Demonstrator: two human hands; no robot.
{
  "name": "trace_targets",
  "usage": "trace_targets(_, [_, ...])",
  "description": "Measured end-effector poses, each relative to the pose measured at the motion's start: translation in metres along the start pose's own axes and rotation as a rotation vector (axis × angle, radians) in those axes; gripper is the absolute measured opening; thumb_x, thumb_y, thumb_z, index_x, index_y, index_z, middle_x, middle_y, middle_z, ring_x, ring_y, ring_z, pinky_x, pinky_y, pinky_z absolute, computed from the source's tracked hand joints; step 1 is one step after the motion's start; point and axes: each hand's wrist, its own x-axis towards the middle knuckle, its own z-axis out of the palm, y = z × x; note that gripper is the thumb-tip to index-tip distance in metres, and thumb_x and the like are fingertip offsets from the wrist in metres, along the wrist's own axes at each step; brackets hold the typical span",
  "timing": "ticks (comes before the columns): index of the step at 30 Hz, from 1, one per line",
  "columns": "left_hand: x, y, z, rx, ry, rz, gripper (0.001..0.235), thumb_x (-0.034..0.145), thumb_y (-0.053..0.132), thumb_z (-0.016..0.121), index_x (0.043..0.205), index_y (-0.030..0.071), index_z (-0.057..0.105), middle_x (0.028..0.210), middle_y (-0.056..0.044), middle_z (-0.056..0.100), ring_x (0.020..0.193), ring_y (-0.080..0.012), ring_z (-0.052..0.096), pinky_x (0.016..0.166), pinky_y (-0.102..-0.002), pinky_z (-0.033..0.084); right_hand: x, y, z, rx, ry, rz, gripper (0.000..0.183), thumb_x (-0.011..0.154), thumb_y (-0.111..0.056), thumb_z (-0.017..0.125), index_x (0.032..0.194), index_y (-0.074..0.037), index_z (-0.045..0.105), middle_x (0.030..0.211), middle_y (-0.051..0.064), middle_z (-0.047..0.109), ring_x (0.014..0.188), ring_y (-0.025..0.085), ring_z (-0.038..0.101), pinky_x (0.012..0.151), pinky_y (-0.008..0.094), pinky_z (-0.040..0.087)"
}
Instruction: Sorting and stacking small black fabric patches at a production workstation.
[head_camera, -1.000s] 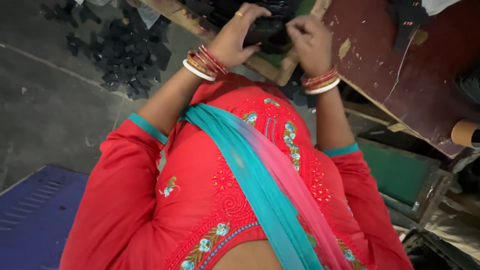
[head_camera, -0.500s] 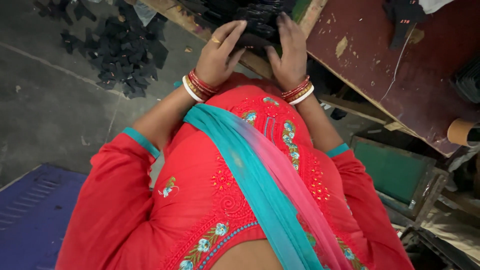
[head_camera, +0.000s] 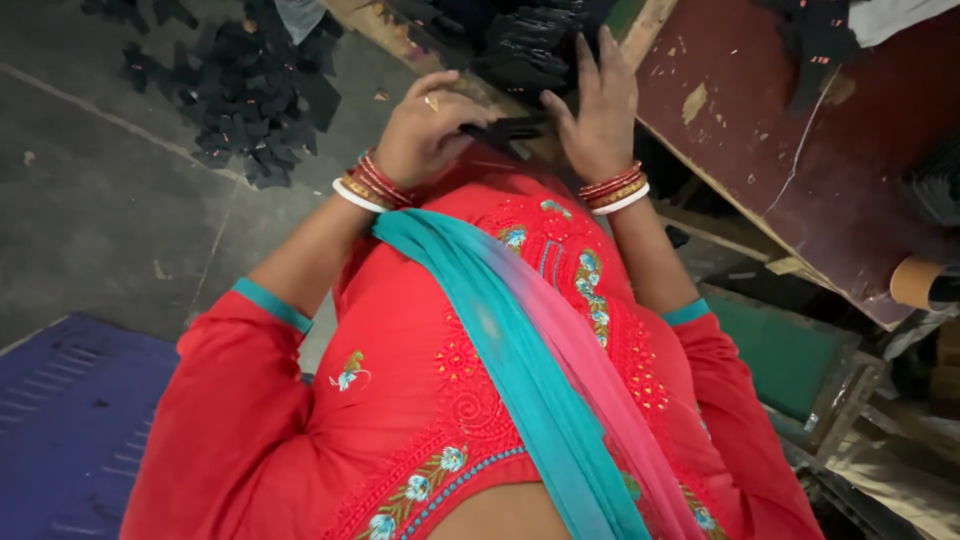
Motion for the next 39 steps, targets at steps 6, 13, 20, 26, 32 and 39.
trace_targets(6, [-0.011,0.012,-0.012,-0.155,-0.066,-0.145,0.029,0.09,-0.003,0.074,0.116,0.006,0.065,0.116,-0.011,0.071,0.113,-0.0341,0.066,0.101,-0.042,0.052,-0.022,-0.002,-0.013,0.132,0.031,0.026,0.066,0.105,-0.028,0.075,0.159,-0.007,0.046,0.168,0.019,0.036,0.155,0.039,0.037,0.129,0.05,0.031])
trace_targets(13, [-0.025,0.01,-0.007,-0.259,-0.09,-0.234,0.024,0.095,-0.002,0.072,0.116,0.005,0.065,0.113,-0.012,0.071,0.106,-0.0327,0.07,0.094,-0.039,0.056,0.003,-0.023,0.007,0.087,0.128,-0.011,0.085,0.086,-0.047,0.093,0.146,-0.008,0.048,0.158,0.019,0.041,0.145,0.041,0.041,0.123,0.051,0.033])
trace_targets(20, [-0.028,0.026,-0.006,-0.267,-0.084,-0.315,0.023,0.096,-0.002,0.069,0.117,0.006,0.066,0.111,-0.013,0.071,0.104,-0.0322,0.071,0.092,-0.039,0.057,0.025,-0.009,0.049,0.033,0.299,0.0,0.096,0.088,-0.057,0.094,0.152,-0.012,0.038,0.161,0.022,0.038,0.146,0.041,0.042,0.123,0.05,0.033])
trace_targets(26, [-0.033,0.031,-0.004,-0.254,-0.055,-0.272,0.024,0.097,0.0,0.068,0.12,0.006,0.063,0.116,-0.014,0.069,0.11,-0.0336,0.068,0.094,-0.04,0.055,0.018,-0.022,0.012,-0.05,0.115,-0.048,0.103,0.092,-0.065,0.087,0.16,-0.009,0.034,0.158,0.027,0.036,0.144,0.048,0.037,0.124,0.058,0.023])
trace_targets(32, [-0.028,0.026,0.007,-0.348,0.042,-0.392,0.026,0.102,0.004,0.067,0.127,0.004,0.059,0.12,-0.014,0.065,0.111,-0.0309,0.069,0.094,-0.036,0.059,-0.017,-0.042,-0.045,0.375,0.172,-0.073,0.073,0.094,-0.05,0.081,0.151,-0.012,0.055,0.157,0.022,0.045,0.146,0.042,0.047,0.122,0.05,0.037])
trace_targets(39, [0.019,0.045,-0.013,-0.224,0.244,-0.203,0.05,0.098,0.014,0.08,0.139,0.004,0.055,0.132,-0.018,0.061,0.125,-0.0352,0.062,0.111,-0.039,0.05,-0.036,-0.053,-0.043,0.3,-0.112,-0.038,0.025,0.096,-0.028,0.08,0.103,-0.004,0.075,0.094,0.017,0.069,0.086,0.034,0.068,0.076,0.041,0.052])
